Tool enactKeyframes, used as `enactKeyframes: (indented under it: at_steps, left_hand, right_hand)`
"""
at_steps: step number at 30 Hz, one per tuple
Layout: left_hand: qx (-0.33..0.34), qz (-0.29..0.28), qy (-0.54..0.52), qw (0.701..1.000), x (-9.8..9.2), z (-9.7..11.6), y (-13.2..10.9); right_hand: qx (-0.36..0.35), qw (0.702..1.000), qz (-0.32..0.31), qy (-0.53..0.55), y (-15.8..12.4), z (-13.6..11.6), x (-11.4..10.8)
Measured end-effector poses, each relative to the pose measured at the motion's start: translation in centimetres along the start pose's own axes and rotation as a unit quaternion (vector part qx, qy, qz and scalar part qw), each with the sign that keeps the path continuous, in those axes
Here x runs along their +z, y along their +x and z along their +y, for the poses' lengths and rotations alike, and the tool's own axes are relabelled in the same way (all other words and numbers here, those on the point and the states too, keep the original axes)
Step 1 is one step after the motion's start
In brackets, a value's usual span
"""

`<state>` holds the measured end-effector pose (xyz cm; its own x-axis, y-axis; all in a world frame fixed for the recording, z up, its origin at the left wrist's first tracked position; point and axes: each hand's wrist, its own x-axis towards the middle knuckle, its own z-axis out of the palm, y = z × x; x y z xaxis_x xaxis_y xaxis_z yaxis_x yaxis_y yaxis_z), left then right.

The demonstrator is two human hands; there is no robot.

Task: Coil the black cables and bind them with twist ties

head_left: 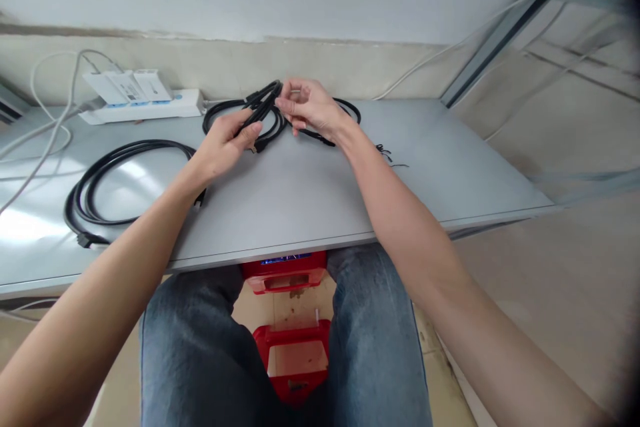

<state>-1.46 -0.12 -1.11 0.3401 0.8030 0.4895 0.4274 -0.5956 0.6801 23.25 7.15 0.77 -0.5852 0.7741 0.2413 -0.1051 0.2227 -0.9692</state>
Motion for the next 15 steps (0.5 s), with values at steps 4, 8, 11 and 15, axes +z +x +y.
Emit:
enactKeyframes:
  at_steps: [4,8,11,15]
  left_hand:
    - [-0.006,0.011,0.001,1.0,-0.1,0.0,0.1]
    - [-0.001,0.014,-0.012,1.0,-0.1,-0.6,0.3]
    - [0.003,0.023,-0.04,0.999,-0.1,-1.2,0.4]
    - [0.012,0.036,-0.086,0.996,-0.1,-1.7,0.5]
  right_hand:
    - [-0.083,0.972,0.065,-0.209,0.2,-0.7,-0.1]
    - [-0.108,0.867,0.128,-0.469,-0.6,-2.7,1.4]
    - [-0.1,0.765,0.132,-0.623,-1.6,-4.0,3.4]
    - [-0.084,0.703,0.147,-0.691,-2.1,-4.1,5.4]
